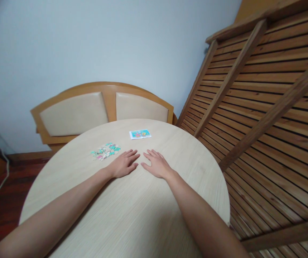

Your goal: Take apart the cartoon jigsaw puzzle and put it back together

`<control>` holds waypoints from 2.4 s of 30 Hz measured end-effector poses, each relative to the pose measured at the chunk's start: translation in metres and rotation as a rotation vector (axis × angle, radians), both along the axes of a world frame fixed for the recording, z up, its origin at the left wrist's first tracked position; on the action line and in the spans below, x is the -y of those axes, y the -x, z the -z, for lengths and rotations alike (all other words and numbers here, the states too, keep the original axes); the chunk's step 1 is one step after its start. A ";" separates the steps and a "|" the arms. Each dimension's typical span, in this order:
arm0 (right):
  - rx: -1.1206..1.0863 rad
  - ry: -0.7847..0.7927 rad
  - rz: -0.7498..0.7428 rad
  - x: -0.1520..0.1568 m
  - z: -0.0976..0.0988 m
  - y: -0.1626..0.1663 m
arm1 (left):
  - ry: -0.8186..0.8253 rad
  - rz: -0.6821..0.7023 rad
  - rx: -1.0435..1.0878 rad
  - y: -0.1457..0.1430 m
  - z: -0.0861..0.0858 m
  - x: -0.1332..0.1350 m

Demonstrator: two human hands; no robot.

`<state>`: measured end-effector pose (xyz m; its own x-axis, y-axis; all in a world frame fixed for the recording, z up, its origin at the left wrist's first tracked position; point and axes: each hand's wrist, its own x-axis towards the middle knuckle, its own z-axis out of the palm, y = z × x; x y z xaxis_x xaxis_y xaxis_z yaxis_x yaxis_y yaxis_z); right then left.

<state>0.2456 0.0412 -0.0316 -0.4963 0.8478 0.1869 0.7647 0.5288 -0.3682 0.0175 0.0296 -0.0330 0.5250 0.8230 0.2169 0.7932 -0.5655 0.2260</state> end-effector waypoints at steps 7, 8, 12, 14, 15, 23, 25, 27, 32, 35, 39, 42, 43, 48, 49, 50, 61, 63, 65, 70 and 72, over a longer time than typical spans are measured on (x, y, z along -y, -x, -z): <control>-0.015 0.004 -0.003 -0.002 0.001 0.000 | -0.039 -0.150 0.044 -0.001 -0.004 0.002; -0.014 0.006 -0.004 -0.002 0.001 -0.001 | -0.056 -0.210 0.050 0.000 -0.005 0.001; -0.002 0.002 -0.007 -0.003 0.002 -0.001 | -0.125 -0.563 0.088 0.018 -0.011 -0.006; 0.005 0.001 -0.006 -0.002 0.002 -0.001 | -0.104 -0.728 0.090 0.033 -0.011 -0.011; 0.006 0.001 -0.007 -0.002 0.002 -0.001 | -0.078 -0.793 0.099 0.041 -0.011 -0.014; 0.017 0.000 -0.006 0.000 0.000 -0.002 | -0.001 -0.889 0.087 0.070 -0.003 -0.033; 0.018 -0.005 -0.003 -0.001 0.000 -0.002 | -0.005 -0.857 0.057 0.068 -0.002 -0.036; 0.017 -0.010 0.001 -0.001 0.001 -0.002 | 0.004 -0.801 0.028 0.066 -0.002 -0.037; 0.009 -0.016 0.011 0.000 0.000 0.000 | 0.041 -0.583 -0.041 0.055 -0.005 -0.034; 0.006 -0.033 0.008 0.000 0.000 0.001 | 0.059 -0.470 -0.090 0.040 -0.007 -0.026; -0.030 -0.065 -0.014 -0.003 0.002 -0.001 | 0.083 -0.275 -0.095 0.015 -0.008 -0.009; -0.064 -0.090 -0.061 -0.007 0.006 -0.004 | 0.086 -0.139 -0.082 0.000 -0.008 0.004; -0.068 -0.096 -0.078 -0.007 0.007 -0.004 | 0.088 -0.092 -0.080 -0.005 -0.008 0.008; -0.053 -0.081 -0.123 -0.009 0.009 -0.006 | 0.064 0.104 -0.037 -0.018 -0.011 0.023; -0.051 -0.078 -0.123 -0.010 0.008 -0.005 | 0.051 0.112 -0.013 -0.020 -0.012 0.024; -0.046 -0.076 -0.123 -0.011 0.008 -0.004 | 0.030 0.104 0.020 -0.020 -0.012 0.025; 0.200 -0.047 -0.071 -0.030 -0.015 0.024 | 0.021 -0.256 0.593 0.002 -0.009 -0.002; 0.207 -0.046 -0.059 -0.035 -0.018 0.032 | -0.026 -0.171 0.493 0.014 -0.015 -0.004; 0.185 -0.037 -0.047 -0.039 -0.019 0.036 | 0.008 -0.083 0.433 0.026 -0.023 -0.004; 0.133 -0.109 -0.134 -0.039 -0.021 0.025 | 0.178 0.092 0.239 0.042 -0.038 0.003; 0.119 -0.149 -0.149 -0.033 -0.022 0.015 | 0.145 0.124 0.165 0.044 -0.043 0.006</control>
